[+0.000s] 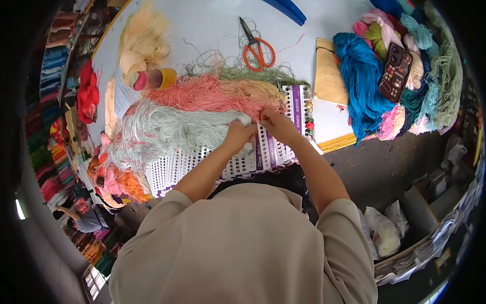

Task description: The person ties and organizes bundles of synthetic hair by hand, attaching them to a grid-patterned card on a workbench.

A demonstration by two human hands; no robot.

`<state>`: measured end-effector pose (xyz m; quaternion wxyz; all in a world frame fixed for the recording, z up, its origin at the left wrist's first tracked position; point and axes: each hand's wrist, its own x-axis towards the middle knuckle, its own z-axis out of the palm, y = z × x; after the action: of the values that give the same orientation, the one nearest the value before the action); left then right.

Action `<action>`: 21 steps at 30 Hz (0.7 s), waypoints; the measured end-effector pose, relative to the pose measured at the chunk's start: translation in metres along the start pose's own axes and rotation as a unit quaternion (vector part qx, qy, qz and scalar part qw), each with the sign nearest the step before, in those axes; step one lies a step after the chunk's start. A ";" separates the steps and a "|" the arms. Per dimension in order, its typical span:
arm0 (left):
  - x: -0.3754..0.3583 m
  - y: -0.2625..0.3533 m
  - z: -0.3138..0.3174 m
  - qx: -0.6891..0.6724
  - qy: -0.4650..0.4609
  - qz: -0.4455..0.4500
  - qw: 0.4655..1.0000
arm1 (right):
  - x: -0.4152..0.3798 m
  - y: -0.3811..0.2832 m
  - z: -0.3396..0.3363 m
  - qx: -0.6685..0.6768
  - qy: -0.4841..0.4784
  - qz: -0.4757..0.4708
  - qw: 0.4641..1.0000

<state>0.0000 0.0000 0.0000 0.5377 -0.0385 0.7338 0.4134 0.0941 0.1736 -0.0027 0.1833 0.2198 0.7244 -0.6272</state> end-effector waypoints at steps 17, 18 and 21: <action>-0.023 0.018 -0.025 -0.105 0.038 0.049 0.993 | 0.003 0.004 0.001 0.047 0.014 0.009 0.999; -0.026 0.019 -0.022 -0.183 -0.001 0.025 0.983 | 0.004 0.006 0.001 0.046 0.010 0.004 0.999; -0.048 0.040 -0.010 -0.278 -0.094 -0.013 0.956 | 0.005 0.013 0.005 0.060 0.005 0.002 0.998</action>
<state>-0.0075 0.0018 0.0627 0.5774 -0.1567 0.5360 0.5957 0.0974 0.1706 -0.0172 0.1675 0.2346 0.6862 -0.6679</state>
